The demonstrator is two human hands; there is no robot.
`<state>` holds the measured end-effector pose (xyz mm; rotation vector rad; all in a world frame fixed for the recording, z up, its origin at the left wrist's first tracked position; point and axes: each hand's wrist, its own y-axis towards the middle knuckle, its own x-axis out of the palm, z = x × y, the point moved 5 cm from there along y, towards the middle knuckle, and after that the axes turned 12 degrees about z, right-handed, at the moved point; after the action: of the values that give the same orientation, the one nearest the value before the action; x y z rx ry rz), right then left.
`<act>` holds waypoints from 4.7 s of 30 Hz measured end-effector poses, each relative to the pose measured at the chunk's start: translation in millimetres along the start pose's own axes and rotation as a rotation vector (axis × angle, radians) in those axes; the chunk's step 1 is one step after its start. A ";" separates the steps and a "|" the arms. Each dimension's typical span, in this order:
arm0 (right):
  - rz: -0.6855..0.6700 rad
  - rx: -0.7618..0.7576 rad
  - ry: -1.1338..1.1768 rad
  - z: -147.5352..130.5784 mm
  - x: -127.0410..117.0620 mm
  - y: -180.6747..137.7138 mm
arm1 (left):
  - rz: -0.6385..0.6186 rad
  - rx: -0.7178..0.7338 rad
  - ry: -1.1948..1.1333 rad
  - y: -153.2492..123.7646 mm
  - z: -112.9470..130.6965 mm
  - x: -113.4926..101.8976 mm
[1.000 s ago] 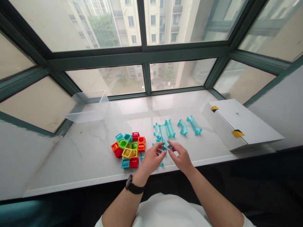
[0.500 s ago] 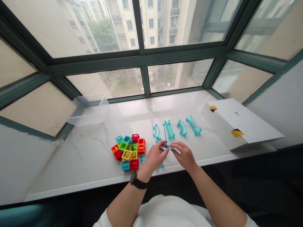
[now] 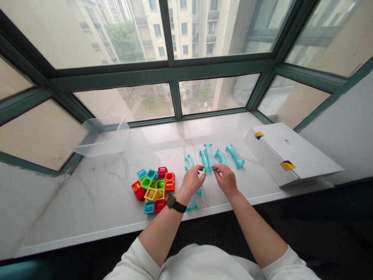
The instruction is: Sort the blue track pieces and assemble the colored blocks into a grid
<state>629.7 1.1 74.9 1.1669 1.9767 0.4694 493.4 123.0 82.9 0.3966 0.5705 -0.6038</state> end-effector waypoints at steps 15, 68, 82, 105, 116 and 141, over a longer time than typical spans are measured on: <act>-0.075 0.087 -0.064 32.2 35.5 -6.0 | -0.029 0.025 0.268 21.2 -16.1 21.8; -0.147 0.028 -0.108 37.7 40.6 -1.8 | -0.036 0.060 0.386 27.5 -14.0 33.2; -0.140 0.032 -0.087 40.3 42.7 -3.1 | -0.030 0.074 0.381 26.7 -13.1 32.9; -0.085 0.176 -0.062 42.8 39.0 -10.2 | -0.050 0.098 0.426 28.5 -12.2 33.4; -0.097 0.261 -0.045 57.2 47.3 -21.3 | -0.064 0.092 0.476 28.6 -17.6 38.3; -0.048 0.165 -0.124 64.8 52.9 -31.3 | -0.101 0.080 0.545 27.6 -18.5 40.0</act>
<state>647.3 26.0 -9.1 1.2161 1.9595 0.2064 530.8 136.6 49.4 0.6176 1.0944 -0.6173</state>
